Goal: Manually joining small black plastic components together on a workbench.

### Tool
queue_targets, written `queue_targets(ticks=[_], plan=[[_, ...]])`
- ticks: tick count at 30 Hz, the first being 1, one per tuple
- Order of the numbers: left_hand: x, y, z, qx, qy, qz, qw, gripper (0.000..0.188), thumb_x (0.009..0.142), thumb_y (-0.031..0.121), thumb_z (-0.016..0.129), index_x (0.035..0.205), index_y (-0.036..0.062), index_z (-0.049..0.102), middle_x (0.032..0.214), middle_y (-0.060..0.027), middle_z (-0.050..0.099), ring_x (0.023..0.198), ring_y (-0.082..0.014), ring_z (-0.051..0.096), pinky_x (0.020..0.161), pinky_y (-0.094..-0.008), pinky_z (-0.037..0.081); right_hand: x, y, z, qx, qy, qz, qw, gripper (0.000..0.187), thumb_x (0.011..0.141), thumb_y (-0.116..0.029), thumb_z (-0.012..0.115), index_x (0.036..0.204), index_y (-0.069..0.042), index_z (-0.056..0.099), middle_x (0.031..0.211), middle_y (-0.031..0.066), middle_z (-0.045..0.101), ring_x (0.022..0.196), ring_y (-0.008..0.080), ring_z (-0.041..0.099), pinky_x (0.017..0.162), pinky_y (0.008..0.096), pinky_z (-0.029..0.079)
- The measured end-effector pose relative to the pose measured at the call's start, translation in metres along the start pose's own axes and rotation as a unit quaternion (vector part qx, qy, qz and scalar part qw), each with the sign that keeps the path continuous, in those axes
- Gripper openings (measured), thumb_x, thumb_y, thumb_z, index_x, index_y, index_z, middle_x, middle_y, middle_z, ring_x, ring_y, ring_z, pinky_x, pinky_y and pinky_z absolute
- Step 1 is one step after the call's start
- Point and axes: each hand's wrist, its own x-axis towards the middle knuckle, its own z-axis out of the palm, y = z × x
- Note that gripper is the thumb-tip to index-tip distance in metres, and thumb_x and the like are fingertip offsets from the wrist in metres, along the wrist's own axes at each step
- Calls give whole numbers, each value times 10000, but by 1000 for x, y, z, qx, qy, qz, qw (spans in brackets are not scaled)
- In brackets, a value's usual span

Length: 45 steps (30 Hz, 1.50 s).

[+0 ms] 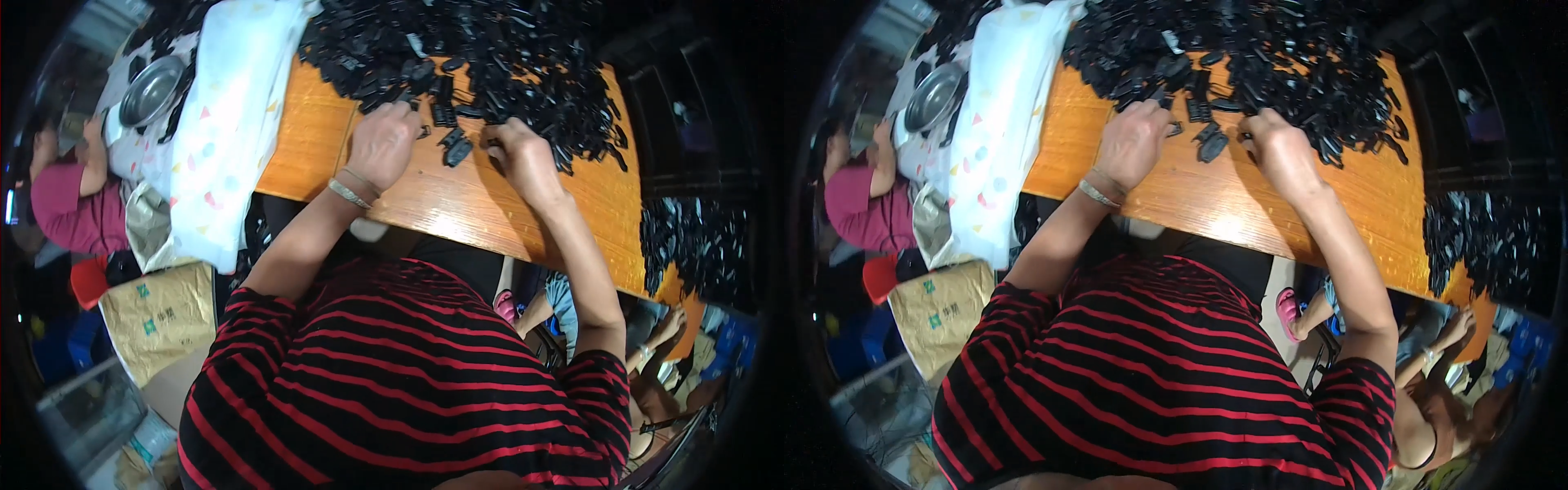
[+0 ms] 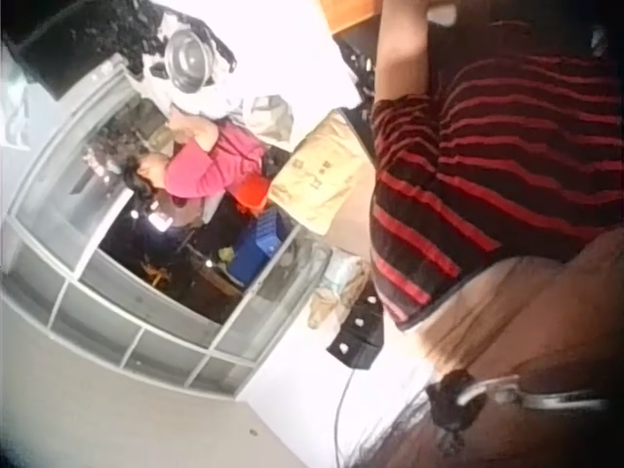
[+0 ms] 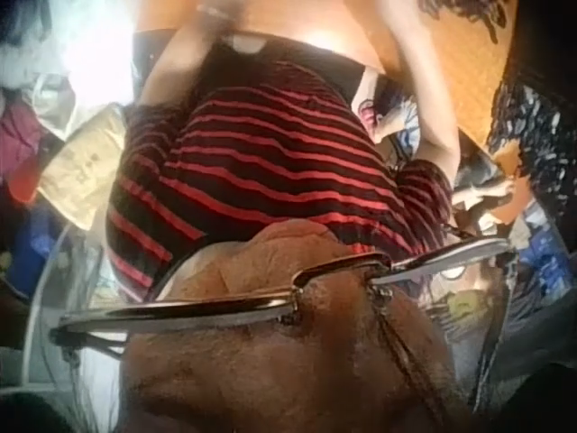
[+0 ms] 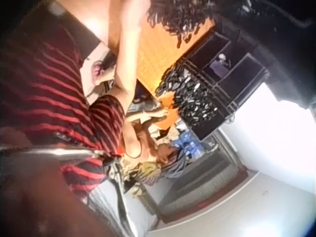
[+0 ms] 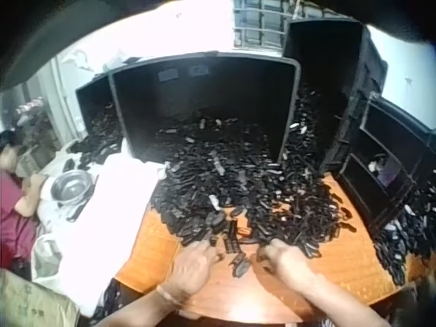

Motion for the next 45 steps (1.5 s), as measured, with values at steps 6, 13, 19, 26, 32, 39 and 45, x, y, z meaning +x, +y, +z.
queue_targets(ticks=[6,13,19,26,32,39,45], plan=[[-18,12,-2,-10,16,-43,999,122,787,140,694,872,59,659,859,-85,580,837,-271,586,695,-378,501,-14,-25,24,470,111,325,813,107,886,22,637,987,18,604,761,24,598,588,86,574,528,219,477],[-22,12,-2,-32,5,-10,999,188,762,133,723,922,52,664,886,-95,580,857,-280,581,713,-366,501,-37,-21,30,340,86,322,880,211,852,-81,728,906,-17,534,706,4,557,586,85,529,529,232,429],[-29,7,-1,-322,-7,-131,938,237,844,98,687,1056,0,641,918,-56,638,815,-170,617,702,-292,503,-39,-33,14,10,23,159,987,240,780,-91,756,932,18,604,779,193,600,691,316,604,634,356,491],[-25,24,-27,-662,-39,-264,700,257,917,87,633,1151,-12,594,935,-10,633,772,-48,552,685,-189,454,-18,-74,7,207,148,191,948,179,841,-46,692,1000,16,638,894,67,594,744,107,590,617,235,472],[-23,31,-27,-665,-36,-236,708,245,927,102,623,1144,-8,591,859,6,635,713,-32,540,640,-176,433,-6,-99,29,382,200,209,878,194,863,1,676,1050,20,631,927,33,569,727,54,571,613,190,461],[-30,28,-24,-657,-6,-225,720,243,919,40,611,1148,-35,582,871,-10,642,707,-37,561,640,-170,457,-5,-100,38,307,188,170,917,211,843,1,701,1043,16,637,900,34,575,718,65,574,610,196,458],[-37,37,-25,-608,-12,-234,759,220,938,70,584,1136,-17,619,857,10,624,692,-23,541,617,-164,440,-6,-101,45,158,196,112,961,256,794,-22,742,1031,-2,647,876,79,601,679,134,612,561,240,484]])
